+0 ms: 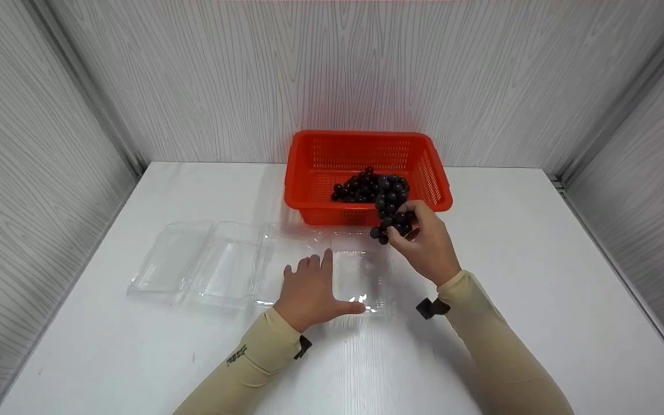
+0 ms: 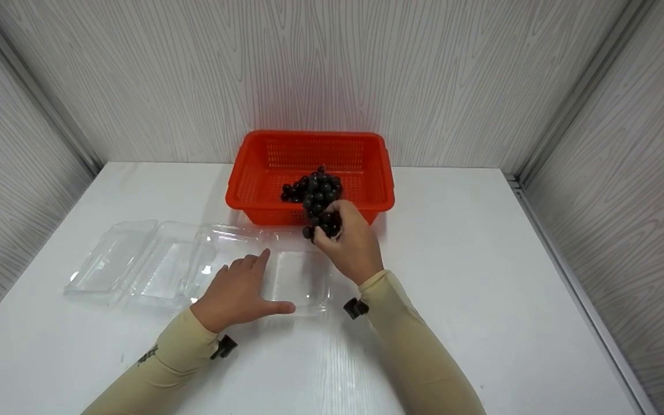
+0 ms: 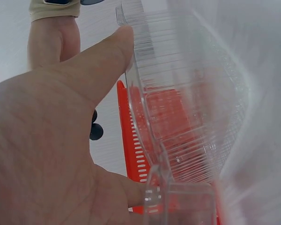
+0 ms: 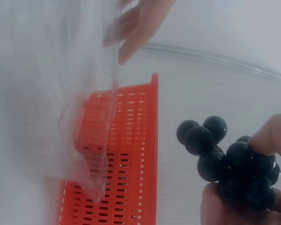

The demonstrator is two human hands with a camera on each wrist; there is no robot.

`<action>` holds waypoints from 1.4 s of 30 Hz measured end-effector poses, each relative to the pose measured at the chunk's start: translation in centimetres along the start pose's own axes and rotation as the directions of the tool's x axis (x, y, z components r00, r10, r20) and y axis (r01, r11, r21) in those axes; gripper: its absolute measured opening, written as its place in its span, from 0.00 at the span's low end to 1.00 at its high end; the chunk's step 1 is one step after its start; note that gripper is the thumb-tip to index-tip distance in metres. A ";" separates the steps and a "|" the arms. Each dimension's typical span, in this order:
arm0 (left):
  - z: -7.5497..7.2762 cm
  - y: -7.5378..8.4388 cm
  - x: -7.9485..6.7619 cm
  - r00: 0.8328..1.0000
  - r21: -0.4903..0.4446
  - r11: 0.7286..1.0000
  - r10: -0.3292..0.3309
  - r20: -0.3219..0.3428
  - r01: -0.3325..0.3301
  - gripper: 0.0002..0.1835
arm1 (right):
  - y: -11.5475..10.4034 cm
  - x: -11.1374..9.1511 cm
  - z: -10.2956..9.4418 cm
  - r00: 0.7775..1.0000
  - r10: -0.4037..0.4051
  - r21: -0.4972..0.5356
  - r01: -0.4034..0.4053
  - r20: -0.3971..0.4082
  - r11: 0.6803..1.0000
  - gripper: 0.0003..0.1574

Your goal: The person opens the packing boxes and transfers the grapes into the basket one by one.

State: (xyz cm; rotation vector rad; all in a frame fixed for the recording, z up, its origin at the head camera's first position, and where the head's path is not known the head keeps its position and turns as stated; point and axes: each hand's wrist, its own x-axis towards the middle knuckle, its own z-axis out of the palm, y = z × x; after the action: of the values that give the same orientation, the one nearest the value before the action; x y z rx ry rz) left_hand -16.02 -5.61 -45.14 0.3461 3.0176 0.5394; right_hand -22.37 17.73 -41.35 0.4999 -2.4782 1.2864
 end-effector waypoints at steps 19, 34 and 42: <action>0.4 0.0 -0.3 1.000 -0.004 1.000 -0.016 0.027 0.016 0.67 | 2.3 3.6 -1.6 0.998 0.030 0.139 -0.021 -0.060 0.990 0.27; 0.4 0.5 -0.1 0.999 0.006 1.000 -0.028 0.045 0.028 0.68 | 3.5 7.3 -2.3 0.991 0.135 0.089 -0.132 -0.025 0.987 0.29; 0.3 0.4 0.1 0.999 0.011 1.000 -0.030 0.029 0.030 0.67 | 3.9 8.8 -2.2 0.985 0.170 0.007 -0.170 0.019 0.985 0.30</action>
State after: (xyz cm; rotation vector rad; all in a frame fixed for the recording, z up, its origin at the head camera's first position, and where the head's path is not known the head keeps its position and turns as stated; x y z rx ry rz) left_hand -16.01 -5.17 -45.28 0.3065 2.9935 0.5116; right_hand -31.74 20.25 -39.25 0.3085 -2.5786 1.3611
